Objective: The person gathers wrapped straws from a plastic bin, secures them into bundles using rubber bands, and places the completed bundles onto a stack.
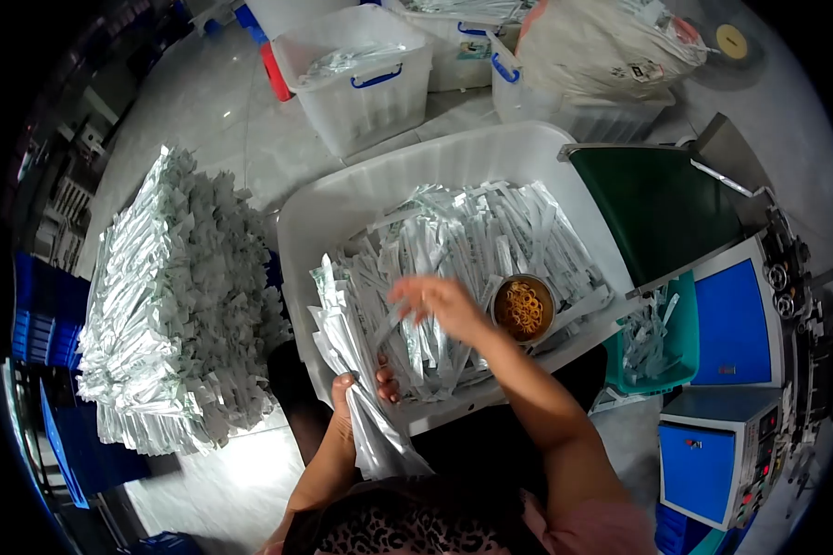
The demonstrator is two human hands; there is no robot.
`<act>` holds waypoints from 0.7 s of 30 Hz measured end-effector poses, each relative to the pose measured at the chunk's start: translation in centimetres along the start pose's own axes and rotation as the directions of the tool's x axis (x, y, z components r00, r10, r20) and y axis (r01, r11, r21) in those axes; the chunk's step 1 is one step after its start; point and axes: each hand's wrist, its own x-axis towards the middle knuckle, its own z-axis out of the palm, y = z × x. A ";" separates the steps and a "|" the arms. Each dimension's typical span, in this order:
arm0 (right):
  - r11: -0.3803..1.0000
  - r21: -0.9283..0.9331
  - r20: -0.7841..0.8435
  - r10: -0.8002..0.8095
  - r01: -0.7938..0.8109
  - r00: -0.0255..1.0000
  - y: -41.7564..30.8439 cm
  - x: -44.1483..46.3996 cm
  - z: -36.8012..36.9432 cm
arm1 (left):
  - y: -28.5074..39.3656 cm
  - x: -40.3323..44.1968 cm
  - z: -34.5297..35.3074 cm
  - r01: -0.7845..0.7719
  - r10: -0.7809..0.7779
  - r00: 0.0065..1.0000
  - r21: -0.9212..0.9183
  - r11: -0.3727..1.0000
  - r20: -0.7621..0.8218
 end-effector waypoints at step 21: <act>0.945 -0.328 0.039 0.013 0.001 0.999 -1.1 1.1 2.0 | -1.1 3.4 0.2 0.356 -0.341 0.934 0.191 0.915 -0.107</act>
